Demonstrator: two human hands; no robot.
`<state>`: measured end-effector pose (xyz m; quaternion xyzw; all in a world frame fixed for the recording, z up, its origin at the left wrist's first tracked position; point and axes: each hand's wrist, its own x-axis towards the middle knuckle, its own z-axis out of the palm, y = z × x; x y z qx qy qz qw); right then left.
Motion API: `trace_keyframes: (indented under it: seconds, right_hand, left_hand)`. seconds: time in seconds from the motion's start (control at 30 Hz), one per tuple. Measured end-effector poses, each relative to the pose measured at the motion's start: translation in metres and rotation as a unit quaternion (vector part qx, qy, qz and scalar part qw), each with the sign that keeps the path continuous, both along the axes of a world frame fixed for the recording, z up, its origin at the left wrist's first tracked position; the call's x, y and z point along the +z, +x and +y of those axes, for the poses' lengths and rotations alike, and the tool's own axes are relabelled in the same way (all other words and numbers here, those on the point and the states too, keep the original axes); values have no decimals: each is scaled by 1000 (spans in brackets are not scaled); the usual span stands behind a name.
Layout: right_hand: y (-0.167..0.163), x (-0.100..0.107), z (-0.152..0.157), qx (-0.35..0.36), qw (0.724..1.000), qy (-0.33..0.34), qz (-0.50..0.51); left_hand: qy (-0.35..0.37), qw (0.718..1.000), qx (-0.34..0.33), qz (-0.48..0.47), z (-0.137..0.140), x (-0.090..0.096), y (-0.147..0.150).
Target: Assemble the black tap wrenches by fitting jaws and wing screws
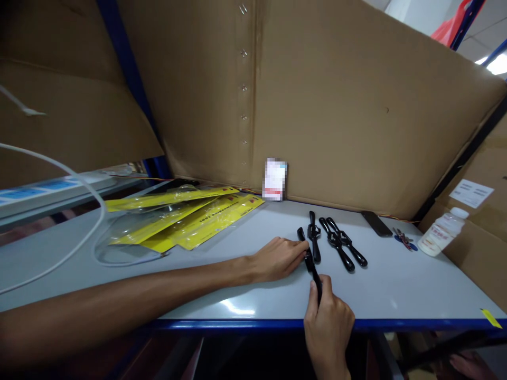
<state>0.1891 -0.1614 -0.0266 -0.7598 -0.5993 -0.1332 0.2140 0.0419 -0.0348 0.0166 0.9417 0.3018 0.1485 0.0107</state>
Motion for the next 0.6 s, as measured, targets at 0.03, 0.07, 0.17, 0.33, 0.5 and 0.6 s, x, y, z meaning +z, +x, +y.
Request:
trace_keyframes:
  seconds: [0.03, 0.07, 0.17, 0.33, 0.5, 0.6]
  right_hand:
    - [0, 0, 0, -3, 1000, 2, -1]
    - [0, -1, 0, -4, 1000, 4, -1]
    - [1, -1, 1, -2, 1000, 11, 2]
    - [1, -3, 1, 4, 1000, 17, -5]
    - [2, -3, 1, 9, 1000, 25, -5]
    - [2, -3, 1, 6, 1000, 24, -4]
  left_hand:
    - [5, 1000, -8, 2, -1, 1, -1]
    - [10, 1000, -15, 4, -1, 2, -1]
    - [16, 999, -24, 14, -3, 4, -1]
    - [-11, 1000, -8, 1, -3, 2, 2]
    - [-24, 999, 33, -27, 0, -2, 2]
    - [-8, 1000, 12, -3, -1, -2, 0]
